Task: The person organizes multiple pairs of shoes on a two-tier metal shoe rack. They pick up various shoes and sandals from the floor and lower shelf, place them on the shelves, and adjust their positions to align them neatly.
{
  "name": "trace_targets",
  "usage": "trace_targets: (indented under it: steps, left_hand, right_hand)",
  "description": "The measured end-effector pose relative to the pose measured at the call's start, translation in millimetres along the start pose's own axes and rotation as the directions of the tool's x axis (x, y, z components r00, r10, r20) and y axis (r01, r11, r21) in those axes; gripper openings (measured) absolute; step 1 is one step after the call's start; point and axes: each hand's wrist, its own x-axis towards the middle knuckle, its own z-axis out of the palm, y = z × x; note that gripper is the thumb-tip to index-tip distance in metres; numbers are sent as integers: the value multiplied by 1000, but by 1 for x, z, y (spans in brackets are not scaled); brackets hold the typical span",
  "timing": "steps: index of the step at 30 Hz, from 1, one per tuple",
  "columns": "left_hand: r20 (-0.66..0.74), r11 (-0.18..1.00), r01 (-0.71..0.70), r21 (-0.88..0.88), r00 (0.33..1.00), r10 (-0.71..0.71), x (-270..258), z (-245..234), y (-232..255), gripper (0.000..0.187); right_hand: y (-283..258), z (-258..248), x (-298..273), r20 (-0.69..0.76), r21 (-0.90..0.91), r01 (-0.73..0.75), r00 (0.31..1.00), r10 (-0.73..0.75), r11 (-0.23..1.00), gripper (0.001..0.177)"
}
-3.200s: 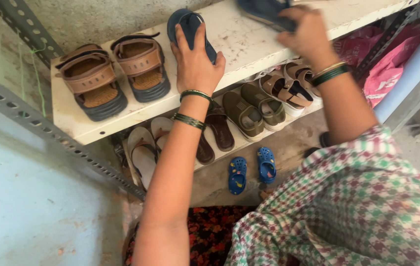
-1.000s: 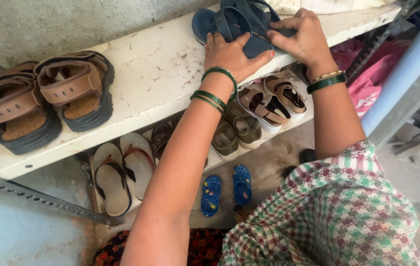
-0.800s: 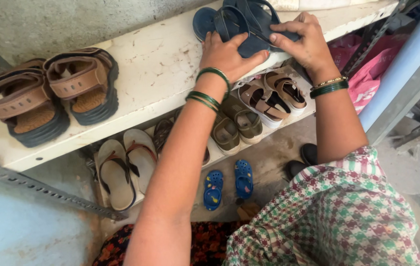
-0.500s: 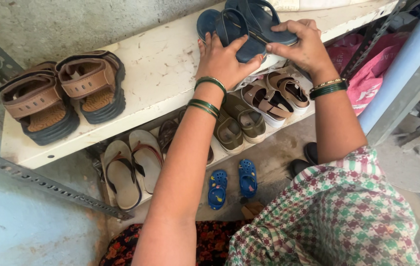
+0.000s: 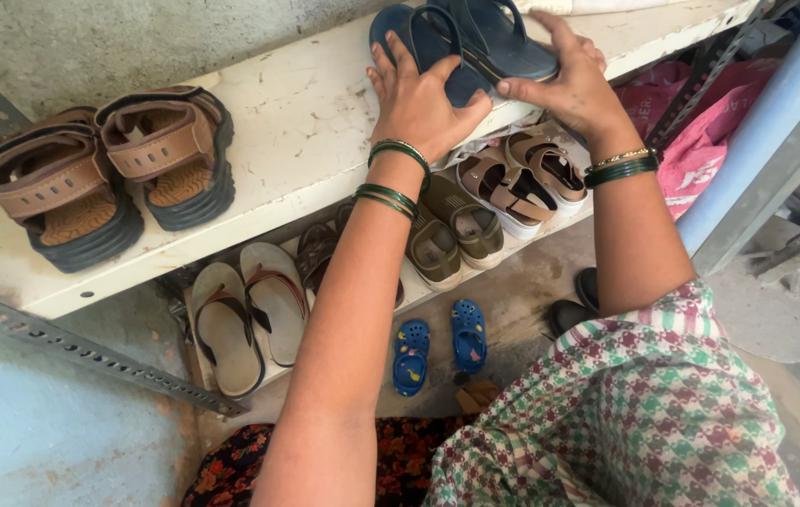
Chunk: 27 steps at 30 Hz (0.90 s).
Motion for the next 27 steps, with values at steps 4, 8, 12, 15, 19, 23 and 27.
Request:
trace_targets:
  steps: [4, 8, 12, 15, 19, 23, 27]
  left_hand:
    - [-53, 1000, -23, 1, 998, 23, -2, 1, 0, 70]
    - [-86, 993, -83, 87, 992, 90, -5, 2, -1, 79]
    - [-79, 949, -47, 313, 994, 76, -12, 3, 2, 102]
    - [-41, 962, -35, 271, 998, 48, -16, 4, 2, 96]
    - [32, 982, -9, 189, 999, 3, -17, 1, -5, 94]
    - [58, 994, 6, 111, 998, -12, -13, -2, -5, 98]
    - [40, 995, 8, 104, 999, -13, -15, -3, -4, 105]
  right_hand:
    - [22, 8, 4, -17, -7, 3, 1000, -3, 1000, 131]
    - [43, 14, 7, -7, -101, 65, 998, -66, 993, 146]
    - [53, 22, 3, -26, -113, 72, 997, -75, 991, 158]
    - [54, 24, 3, -6, -95, 58, 998, -58, 994, 162]
    - [54, 22, 0, 65, -95, 3, 998, 3, 995, 161]
    - [53, 27, 2, 71, -125, -52, 996, 61, 991, 150]
    - [47, 32, 1, 12, -142, -78, 997, 80, 987, 152]
